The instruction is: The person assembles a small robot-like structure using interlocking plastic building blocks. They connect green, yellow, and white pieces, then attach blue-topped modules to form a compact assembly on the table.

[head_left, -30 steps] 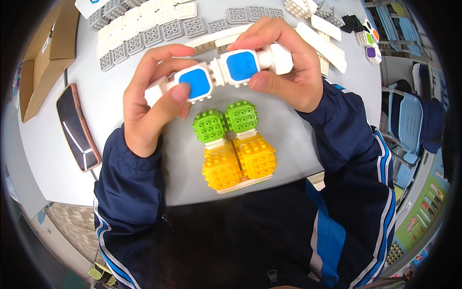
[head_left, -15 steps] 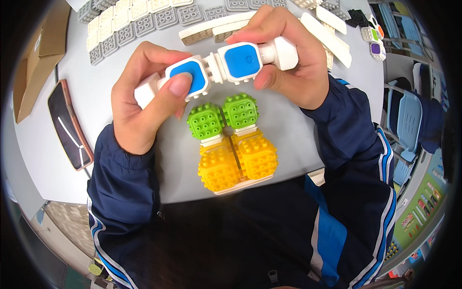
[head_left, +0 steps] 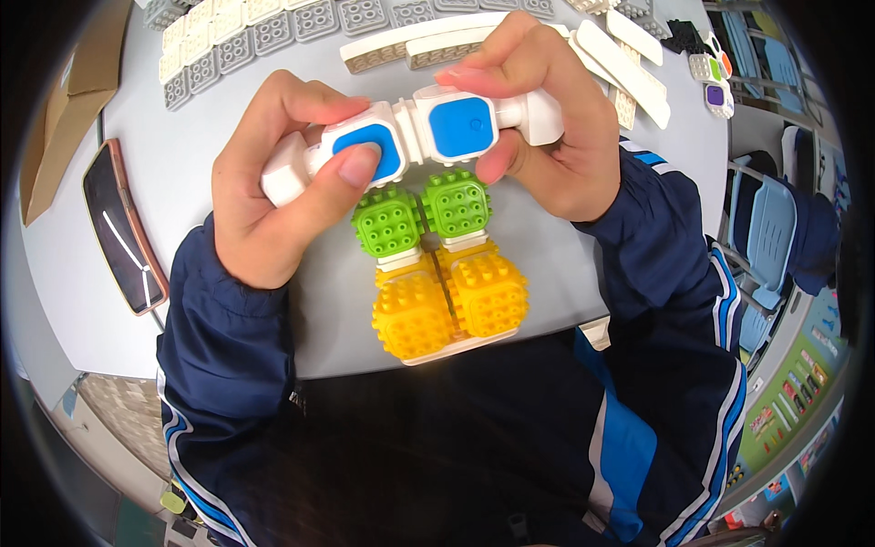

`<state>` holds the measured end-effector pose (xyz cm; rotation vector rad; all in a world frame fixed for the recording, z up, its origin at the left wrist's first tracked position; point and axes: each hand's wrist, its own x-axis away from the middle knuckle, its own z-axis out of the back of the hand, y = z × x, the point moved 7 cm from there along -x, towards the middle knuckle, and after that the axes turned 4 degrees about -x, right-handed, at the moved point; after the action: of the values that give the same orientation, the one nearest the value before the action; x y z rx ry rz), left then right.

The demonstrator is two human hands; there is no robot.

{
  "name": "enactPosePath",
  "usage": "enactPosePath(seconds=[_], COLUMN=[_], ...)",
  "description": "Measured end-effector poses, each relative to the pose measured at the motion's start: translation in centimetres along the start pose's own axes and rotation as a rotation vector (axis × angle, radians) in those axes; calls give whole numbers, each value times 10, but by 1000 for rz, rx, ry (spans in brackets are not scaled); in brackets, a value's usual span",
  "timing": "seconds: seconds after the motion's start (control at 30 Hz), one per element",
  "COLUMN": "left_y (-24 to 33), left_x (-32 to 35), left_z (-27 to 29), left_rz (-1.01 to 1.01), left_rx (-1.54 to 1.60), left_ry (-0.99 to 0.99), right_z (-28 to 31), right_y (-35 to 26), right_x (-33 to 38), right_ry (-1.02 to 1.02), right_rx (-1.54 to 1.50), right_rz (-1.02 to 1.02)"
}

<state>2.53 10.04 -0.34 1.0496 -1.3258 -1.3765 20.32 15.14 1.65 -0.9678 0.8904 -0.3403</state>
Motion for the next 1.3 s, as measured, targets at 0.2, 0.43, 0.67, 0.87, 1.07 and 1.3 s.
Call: enactPosePath(seconds=[0.2,0.43,0.67,0.87,1.07,1.3], left_y=[1,4,3,20,51,50], left_x=[-3,-4,3,9,-2,-71], left_z=[1,6,14,14,28,35], left_rz=[-116,-37,-55,-207,-395,-494], left_rx=[-122,-95,-414,-725,-885,-1313], left_ry=[-2,162,273,326,466,256], right_z=[0,0,-5,-4,38,24], right_y=[0,-9,-11,-23,-16,44], right_x=[0,-5,-3,-5,-53,-94], right_ry=[-7,18,-64,-60,-4,-37], right_rx=[63,220,446,516,579,929], right_rz=[31,59,15,53,47,2])
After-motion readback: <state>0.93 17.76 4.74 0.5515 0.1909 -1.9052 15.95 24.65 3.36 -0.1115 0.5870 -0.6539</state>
